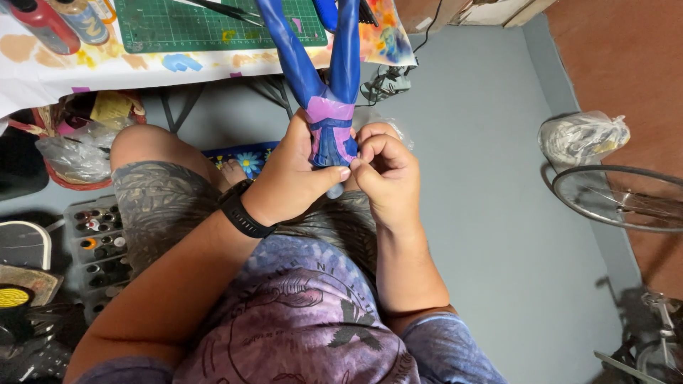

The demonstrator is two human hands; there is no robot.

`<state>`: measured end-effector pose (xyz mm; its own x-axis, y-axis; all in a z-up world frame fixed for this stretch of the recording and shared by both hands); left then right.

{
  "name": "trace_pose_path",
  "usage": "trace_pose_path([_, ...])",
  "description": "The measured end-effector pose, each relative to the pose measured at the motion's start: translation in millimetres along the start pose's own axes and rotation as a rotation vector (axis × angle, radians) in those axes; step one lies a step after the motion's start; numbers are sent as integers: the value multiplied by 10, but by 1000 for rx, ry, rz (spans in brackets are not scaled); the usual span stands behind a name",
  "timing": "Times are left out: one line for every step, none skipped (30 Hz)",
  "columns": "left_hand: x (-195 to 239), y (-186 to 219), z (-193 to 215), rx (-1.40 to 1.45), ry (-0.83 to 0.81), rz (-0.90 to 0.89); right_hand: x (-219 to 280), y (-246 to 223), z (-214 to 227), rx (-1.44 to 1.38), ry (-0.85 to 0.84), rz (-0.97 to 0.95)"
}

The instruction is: Applying masking tape to a figurine to prepare it for painting at a workstation.

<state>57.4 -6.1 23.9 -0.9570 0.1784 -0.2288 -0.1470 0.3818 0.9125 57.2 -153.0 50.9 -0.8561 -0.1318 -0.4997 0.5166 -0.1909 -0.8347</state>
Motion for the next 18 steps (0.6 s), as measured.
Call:
trace_pose_path([-2, -18, 1, -1, -2, -1, 6, 25, 4, 0, 1, 2])
trace_pose_path([-3, -39, 6, 28, 6, 4, 12, 53, 7, -5, 1, -5])
trace_pose_path([-11, -52, 14, 55, 14, 8, 9, 79, 7, -10, 1, -10])
trace_pose_path([-22, -69, 8, 53, 12, 4, 2, 65, -3, -11, 2, -6])
trace_pose_path([-29, -90, 5, 68, 16, 6, 1, 56, -12, -22, 7, -12])
trace_pose_path([-35, -114, 2, 84, 21, 8, 2, 49, -22, -33, 11, -17])
trace_pose_path([-28, -110, 11, 83, 19, 7, 8, 39, -31, -34, 13, -16])
trace_pose_path([-22, -109, 12, 101, 5, 8, 14, 28, -38, -34, 18, -11])
trace_pose_path([-22, -109, 10, 119, -10, 11, 15, 18, -40, -35, 24, -8])
trace_pose_path([-25, -103, 10, 119, -12, 13, 15, 14, -38, -34, 26, -9])
trace_pose_path([-27, -91, 8, 129, -21, 5, 14, 9, -37, -31, 32, -8])
trace_pose_path([-27, -79, 6, 139, -31, -4, 14, 3, -36, -27, 38, -6])
trace_pose_path([-28, -67, 3, 137, -32, -6, 18, 0, -42, -28, 39, -4])
trace_pose_path([-28, -57, 3, 139, -27, -6, 22, -4, -43, -17, 47, -1])
trace_pose_path([-17, -48, -1, 141, -23, -4, 38, -11, -44, -6, 54, -1])
trace_pose_path([-18, -42, 1, 141, -24, -5, 38, -23, -36, -5, 56, 0])
trace_pose_path([-22, -38, 4, 158, -27, -4, 33, -32, -38, -16, 42, 4])
trace_pose_path([-28, -34, 6, 175, -29, -2, 27, -42, -40, -26, 27, 8])
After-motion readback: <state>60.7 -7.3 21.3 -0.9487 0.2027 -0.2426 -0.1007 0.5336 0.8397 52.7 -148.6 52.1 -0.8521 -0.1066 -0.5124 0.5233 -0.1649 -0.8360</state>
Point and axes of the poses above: each hand's wrist, its own x-axis away from the middle knuckle, its own z-axis out of the back of the hand, y = z × x, the point moved 6 cm from there along -x, towards the middle knuckle, and after that the axes turned 15 degrees about x, right-handed, at the moved point
